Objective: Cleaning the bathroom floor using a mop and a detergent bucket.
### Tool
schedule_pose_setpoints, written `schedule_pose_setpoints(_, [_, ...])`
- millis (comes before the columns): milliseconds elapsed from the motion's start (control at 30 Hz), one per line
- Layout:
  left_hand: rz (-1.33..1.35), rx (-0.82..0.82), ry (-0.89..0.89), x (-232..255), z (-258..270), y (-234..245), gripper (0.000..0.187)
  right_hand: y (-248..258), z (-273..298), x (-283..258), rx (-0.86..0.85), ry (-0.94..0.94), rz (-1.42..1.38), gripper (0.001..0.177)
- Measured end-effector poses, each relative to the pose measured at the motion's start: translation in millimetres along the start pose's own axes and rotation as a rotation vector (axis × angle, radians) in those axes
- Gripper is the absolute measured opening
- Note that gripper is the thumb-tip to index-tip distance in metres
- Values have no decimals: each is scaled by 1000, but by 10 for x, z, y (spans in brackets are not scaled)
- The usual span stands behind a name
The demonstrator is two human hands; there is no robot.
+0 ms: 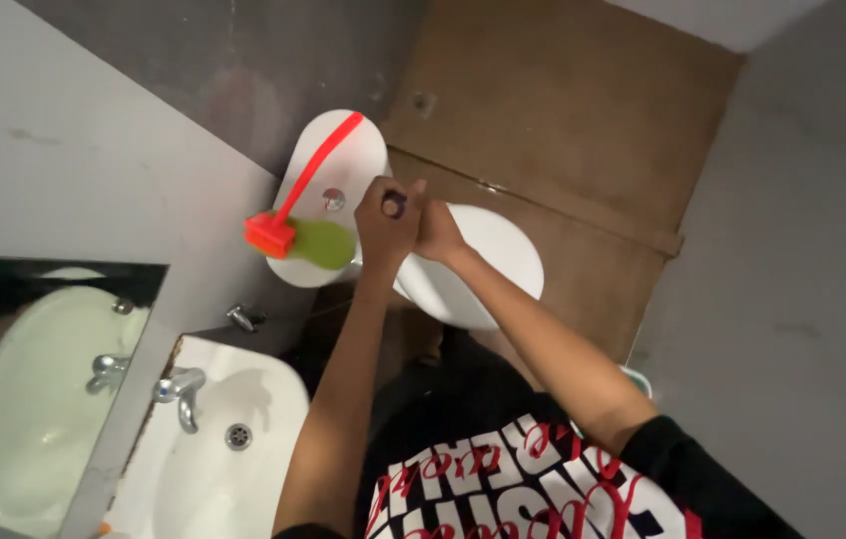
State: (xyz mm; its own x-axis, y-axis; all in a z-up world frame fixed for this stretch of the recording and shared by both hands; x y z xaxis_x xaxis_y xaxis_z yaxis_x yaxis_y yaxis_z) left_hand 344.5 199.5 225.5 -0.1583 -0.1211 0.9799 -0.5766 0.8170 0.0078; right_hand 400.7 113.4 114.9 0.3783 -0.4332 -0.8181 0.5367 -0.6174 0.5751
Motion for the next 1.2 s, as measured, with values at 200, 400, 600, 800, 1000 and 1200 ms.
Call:
schedule_pose_setpoints(200, [-127,233,-60,-514,141,-134,33,-100,-291,607,251,-20,54,37])
schedule_pose_setpoints(400, [-51,194,-37,-656,-46,-118,29,214,-505,181,160,119,110,34])
schedule_pose_setpoints(600, [-247,15,-36,-782,-357,120,41,79,-729,205,204,282,16,29])
schedule_pose_setpoints(800, [-267,-59,-9,-657,-764,431,44,-115,-997,-58,63,88,28,39])
schedule_pose_setpoints(1000, [-134,-84,31,-951,-869,711,41,-476,-1161,15,-27,-60,72,42])
schedule_pose_setpoints(1200, [-132,-80,133,-983,-1030,881,37,-595,-1303,-126,-7,2,51,52])
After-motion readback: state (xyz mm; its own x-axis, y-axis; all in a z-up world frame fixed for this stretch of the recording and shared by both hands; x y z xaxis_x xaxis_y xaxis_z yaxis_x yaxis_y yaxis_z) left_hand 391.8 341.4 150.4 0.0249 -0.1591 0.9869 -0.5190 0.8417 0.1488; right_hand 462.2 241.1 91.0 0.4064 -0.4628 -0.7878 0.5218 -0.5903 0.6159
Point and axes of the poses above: each hand's wrist, its own z-axis away from the middle knuckle, its own y-axis out of the back of the hand, x = y × z, the point moved 7 cm from there along -z, towards the middle knuckle, and after that the axes turned 12 degrees about z, right-handed, at the moved point
